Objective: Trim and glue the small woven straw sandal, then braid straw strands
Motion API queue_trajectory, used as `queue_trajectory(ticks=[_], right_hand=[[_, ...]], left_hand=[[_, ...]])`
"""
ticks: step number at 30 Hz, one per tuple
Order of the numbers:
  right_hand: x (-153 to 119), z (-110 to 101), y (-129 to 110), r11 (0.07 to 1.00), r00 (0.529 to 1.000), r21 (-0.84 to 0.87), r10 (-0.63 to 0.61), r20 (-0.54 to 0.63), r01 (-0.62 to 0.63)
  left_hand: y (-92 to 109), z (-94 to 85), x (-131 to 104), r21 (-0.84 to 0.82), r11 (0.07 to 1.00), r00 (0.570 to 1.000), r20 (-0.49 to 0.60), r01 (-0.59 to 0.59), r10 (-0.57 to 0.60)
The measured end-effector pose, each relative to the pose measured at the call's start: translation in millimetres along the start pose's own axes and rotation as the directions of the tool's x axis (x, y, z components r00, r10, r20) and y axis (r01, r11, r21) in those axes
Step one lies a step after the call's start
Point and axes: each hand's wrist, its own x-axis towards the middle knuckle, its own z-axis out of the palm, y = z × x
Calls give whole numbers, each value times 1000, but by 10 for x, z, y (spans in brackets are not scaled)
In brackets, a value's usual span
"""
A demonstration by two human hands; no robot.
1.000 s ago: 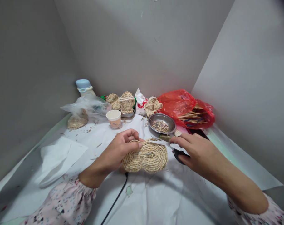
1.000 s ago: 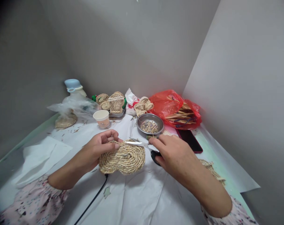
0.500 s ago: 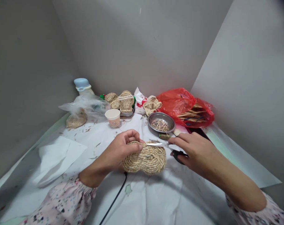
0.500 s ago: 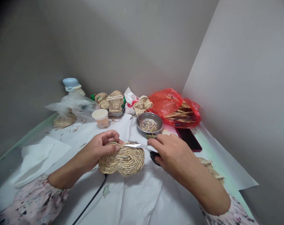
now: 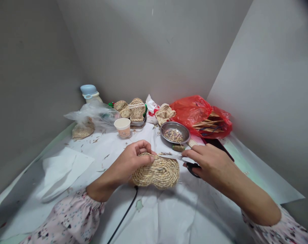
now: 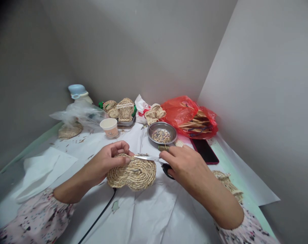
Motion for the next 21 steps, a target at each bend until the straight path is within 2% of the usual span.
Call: queue_trajectory(ticks=[10, 17, 21], right_hand=[[6, 20, 18, 1000, 1000, 14, -9, 14, 9], [43, -46, -52, 983, 994, 147, 111, -2, -110], [38, -84, -98, 984, 993, 134, 110, 30, -113]], left_hand=[[8, 8, 1, 0, 1000, 1000, -20, 8, -8], [-3, -24, -2, -30, 999, 1000, -15, -10, 10], [5, -18, -4, -4, 1000, 1000, -10, -8, 8]])
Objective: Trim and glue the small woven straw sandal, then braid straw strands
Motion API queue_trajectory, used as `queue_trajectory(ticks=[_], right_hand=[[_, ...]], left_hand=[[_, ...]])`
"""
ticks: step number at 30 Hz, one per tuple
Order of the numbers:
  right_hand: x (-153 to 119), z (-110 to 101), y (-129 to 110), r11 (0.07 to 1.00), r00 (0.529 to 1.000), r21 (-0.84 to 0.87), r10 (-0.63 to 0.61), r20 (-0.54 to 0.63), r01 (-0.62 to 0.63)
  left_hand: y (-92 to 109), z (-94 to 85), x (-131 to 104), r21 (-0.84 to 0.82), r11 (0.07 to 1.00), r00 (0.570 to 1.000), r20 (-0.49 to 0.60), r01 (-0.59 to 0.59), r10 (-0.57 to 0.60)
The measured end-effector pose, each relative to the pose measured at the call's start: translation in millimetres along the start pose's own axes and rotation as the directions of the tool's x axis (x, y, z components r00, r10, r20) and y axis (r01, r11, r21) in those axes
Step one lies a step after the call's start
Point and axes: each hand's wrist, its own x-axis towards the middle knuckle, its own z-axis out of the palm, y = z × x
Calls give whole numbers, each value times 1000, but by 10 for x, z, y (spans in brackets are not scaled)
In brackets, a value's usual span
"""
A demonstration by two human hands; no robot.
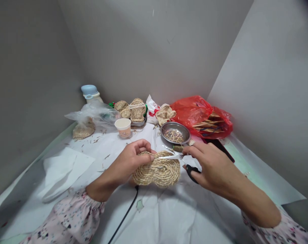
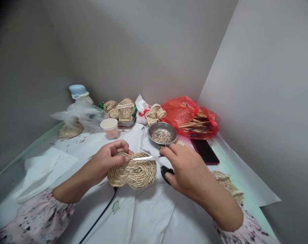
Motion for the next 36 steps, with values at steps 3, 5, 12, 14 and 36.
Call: queue_trajectory(ticks=[3, 5, 12, 14, 36], right_hand=[[4, 7, -17, 1000, 1000, -9, -7, 27, 7], [12, 16, -18, 1000, 1000, -23, -13, 23, 14], [27, 32, -5, 996, 998, -66, -63, -6, 63], [25, 40, -1, 996, 998, -66, -67, -7, 66], [13, 104, 72, 990, 992, -84, -119, -40, 115]], left_hand=[[16, 22, -7, 28, 1000, 1000, 3, 9, -9], [28, 38, -12, 38, 999, 1000, 9, 15, -15], [60, 61, -18, 21, 999, 999, 17, 30, -30], [57, 58, -20, 17, 999, 999, 26, 27, -28], [45, 54, -15, 1, 999, 999, 27, 46, -46]])
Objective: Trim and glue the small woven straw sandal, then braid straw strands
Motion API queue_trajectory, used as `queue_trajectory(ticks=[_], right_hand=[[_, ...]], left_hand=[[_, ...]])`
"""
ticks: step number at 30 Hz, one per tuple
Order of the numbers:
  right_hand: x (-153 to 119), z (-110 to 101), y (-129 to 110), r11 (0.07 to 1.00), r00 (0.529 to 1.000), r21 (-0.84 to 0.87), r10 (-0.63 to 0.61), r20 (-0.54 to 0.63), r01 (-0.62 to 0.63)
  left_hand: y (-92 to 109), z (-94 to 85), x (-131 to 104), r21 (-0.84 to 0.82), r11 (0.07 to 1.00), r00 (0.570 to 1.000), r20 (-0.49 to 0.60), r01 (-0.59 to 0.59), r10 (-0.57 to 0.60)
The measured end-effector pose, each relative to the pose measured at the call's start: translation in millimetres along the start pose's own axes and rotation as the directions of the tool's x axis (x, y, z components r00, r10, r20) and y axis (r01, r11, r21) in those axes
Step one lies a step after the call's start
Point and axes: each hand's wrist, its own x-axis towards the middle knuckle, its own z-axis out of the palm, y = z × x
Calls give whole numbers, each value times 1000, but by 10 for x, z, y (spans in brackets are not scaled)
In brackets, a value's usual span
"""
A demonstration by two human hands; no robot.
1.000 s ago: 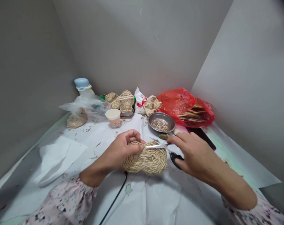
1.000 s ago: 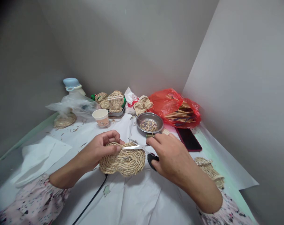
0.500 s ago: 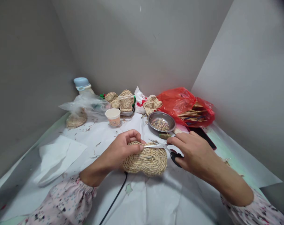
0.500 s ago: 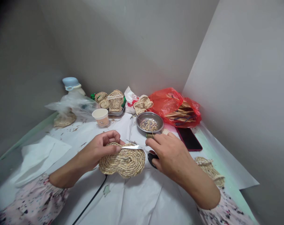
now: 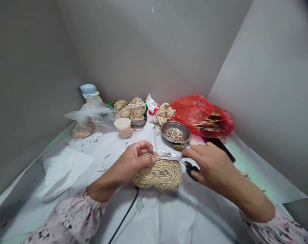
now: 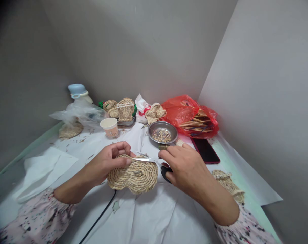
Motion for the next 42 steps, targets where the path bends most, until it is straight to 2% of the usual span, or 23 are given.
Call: queue_trajectory(ticks=[8, 16, 27, 36, 42], right_hand=[[17, -5, -12, 1000, 1000, -9, 5, -20, -5], [11, 3, -20, 1000, 1000, -9, 16, 1, -16], [23, 4, -61, 1000, 1000, -9, 18, 16, -17], [38, -28, -67, 999, 999, 1, 35, 8, -35], [44, -22, -50, 999, 999, 5, 31, 16, -31]], left_hand=[[-26, -15, 2, -7, 1000, 1000, 12, -2, 2], [-8, 8, 0, -25, 1000, 1000, -5, 7, -7], [-53, -10, 14, 5, 1000, 1000, 25, -6, 6], [-64, -20, 19, -71, 997, 999, 41, 5, -3], [-71, -27, 24, -64, 998, 1000, 25, 7, -6]])
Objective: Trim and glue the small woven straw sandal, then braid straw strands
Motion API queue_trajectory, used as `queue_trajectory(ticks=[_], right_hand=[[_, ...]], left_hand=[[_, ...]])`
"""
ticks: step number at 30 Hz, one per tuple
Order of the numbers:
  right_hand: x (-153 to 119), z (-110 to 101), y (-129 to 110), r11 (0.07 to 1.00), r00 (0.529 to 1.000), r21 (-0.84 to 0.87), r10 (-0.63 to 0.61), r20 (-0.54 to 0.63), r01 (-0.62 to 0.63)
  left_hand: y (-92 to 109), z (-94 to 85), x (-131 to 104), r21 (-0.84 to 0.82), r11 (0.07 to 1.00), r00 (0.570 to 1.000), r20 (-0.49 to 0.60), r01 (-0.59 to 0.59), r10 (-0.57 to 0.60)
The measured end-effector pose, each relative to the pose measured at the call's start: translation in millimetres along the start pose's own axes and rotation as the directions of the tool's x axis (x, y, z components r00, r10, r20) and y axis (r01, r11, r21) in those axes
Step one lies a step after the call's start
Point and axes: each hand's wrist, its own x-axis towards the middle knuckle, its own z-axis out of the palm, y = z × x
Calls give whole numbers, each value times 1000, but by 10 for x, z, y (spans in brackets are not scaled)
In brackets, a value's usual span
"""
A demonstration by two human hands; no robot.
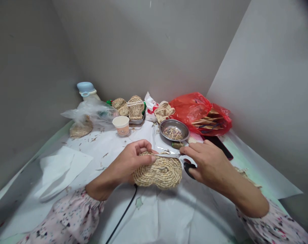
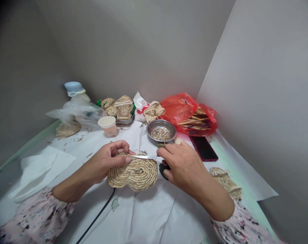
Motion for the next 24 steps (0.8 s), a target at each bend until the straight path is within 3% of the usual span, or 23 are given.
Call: queue_trajectory(ticks=[9, 24], right_hand=[[4, 6, -62, 999, 999, -14, 53, 14, -53], [-1, 17, -23, 999, 999, -1, 34, 39, -34]], left_hand=[[-12, 33, 17, -27, 1000, 1000, -2, 12, -12], [-29, 20, 30, -2, 1000, 1000, -17, 1, -1]])
